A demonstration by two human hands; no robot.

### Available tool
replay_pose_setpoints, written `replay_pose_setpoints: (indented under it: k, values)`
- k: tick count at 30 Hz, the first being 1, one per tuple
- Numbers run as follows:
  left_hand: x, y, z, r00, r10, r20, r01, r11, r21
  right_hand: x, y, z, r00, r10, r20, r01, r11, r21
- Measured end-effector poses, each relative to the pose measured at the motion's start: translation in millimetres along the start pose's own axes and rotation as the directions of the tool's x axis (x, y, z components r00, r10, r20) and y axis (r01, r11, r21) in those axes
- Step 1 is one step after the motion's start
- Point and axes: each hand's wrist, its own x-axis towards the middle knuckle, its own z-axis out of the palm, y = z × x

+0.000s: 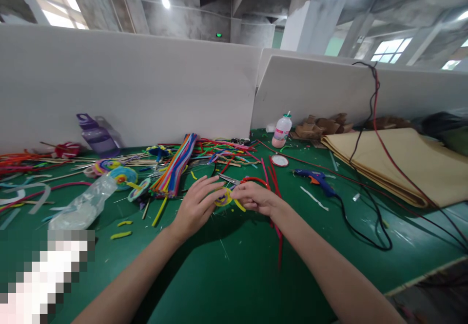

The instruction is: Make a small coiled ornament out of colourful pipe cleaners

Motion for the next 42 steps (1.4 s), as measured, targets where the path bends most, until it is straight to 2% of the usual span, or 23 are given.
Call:
replay_pose_setpoints:
  k: [3,6,10,14,19,23,27,29,32,37,42]
  values:
    - [-4,-1,3.5,1.0,-0.003,0.008,0.002,0.999,0.034,4,4,8,0.99,-0.05,-0.131,0.043,0.997,-0.058]
    - [-6,-1,5.2,0.997,-0.05,-0.051,0.054,0.996,0.069,8,8,20,0.962,-0.088,-0.259,0.099,0.995,0.032]
    - [-6,0,5.4,0.994,-0.056,-0.097,0.065,0.994,0.092,9,15,32,0.969,-0.014,-0.247,0.075,0.968,0.238]
    - [-6,1,5.4,0.989,-0.061,-0.135,0.073,0.994,0.085,11,20,36,0.977,-0.029,-0.211,0.092,0.952,0.291]
    - [-8,1,7.4,0.984,-0.111,-0.14,0.118,0.992,0.042,11,23,43,0.941,-0.049,-0.334,0.154,0.943,0.295]
    - [-8,2,7.3,0.976,-0.173,-0.129,0.177,0.984,0.023,9,26,54,0.861,-0.161,-0.483,0.268,0.95,0.161]
    - [-8,2,6.7,0.976,-0.187,-0.115,0.191,0.981,0.022,6,24,57,0.737,-0.378,-0.561,0.324,0.925,-0.198]
    - [-9,2,7.6,0.975,-0.196,-0.106,0.199,0.98,0.021,4,20,54,0.708,-0.465,-0.531,0.292,0.878,-0.38]
    - [-10,2,9.6,0.975,-0.207,-0.081,0.207,0.978,-0.013,0,12,45,0.726,-0.507,-0.464,0.224,0.813,-0.538]
    - [-9,4,9.4,0.977,-0.202,-0.07,0.2,0.979,-0.04,-2,3,32,0.819,-0.463,-0.34,0.267,0.831,-0.487]
    - [-8,8,5.3,0.984,-0.152,-0.089,0.152,0.988,-0.009,-3,2,35,0.845,-0.423,-0.327,0.227,0.837,-0.498]
